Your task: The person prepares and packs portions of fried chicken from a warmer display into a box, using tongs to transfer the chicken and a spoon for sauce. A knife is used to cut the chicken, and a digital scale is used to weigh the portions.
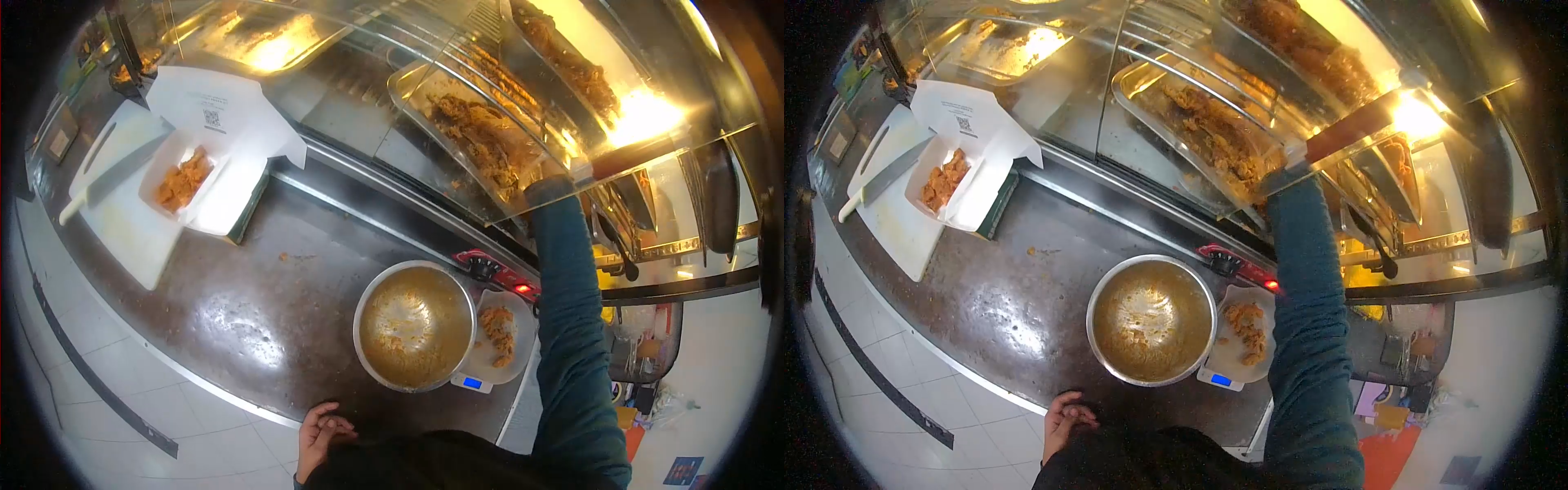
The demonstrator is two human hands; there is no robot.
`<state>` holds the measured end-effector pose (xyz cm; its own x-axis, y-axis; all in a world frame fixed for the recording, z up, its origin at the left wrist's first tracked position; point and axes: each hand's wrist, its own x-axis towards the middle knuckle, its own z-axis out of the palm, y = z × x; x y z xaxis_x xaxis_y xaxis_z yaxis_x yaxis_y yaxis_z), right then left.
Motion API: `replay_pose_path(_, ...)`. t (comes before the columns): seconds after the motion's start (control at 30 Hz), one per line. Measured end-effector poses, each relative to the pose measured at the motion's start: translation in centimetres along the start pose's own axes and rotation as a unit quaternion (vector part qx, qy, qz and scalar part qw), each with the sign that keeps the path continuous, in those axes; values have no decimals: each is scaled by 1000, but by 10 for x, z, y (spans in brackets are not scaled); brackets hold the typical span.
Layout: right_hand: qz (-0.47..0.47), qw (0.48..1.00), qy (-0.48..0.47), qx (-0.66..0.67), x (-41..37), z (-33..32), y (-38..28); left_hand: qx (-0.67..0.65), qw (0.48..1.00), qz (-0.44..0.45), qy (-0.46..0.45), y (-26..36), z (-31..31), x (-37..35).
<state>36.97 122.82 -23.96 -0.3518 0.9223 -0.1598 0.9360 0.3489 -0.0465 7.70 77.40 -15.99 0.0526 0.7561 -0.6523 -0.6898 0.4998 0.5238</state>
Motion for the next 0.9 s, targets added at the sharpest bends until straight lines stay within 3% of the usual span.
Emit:
replay_pose_path(0.43,30,999,-17,24,-37,1,9,9,998,9,-56,-1,-6,3)
replay_pose_path(0.9,51,995,36,71,-57,-41,6,14,996,-2,-92,2,-8,2)
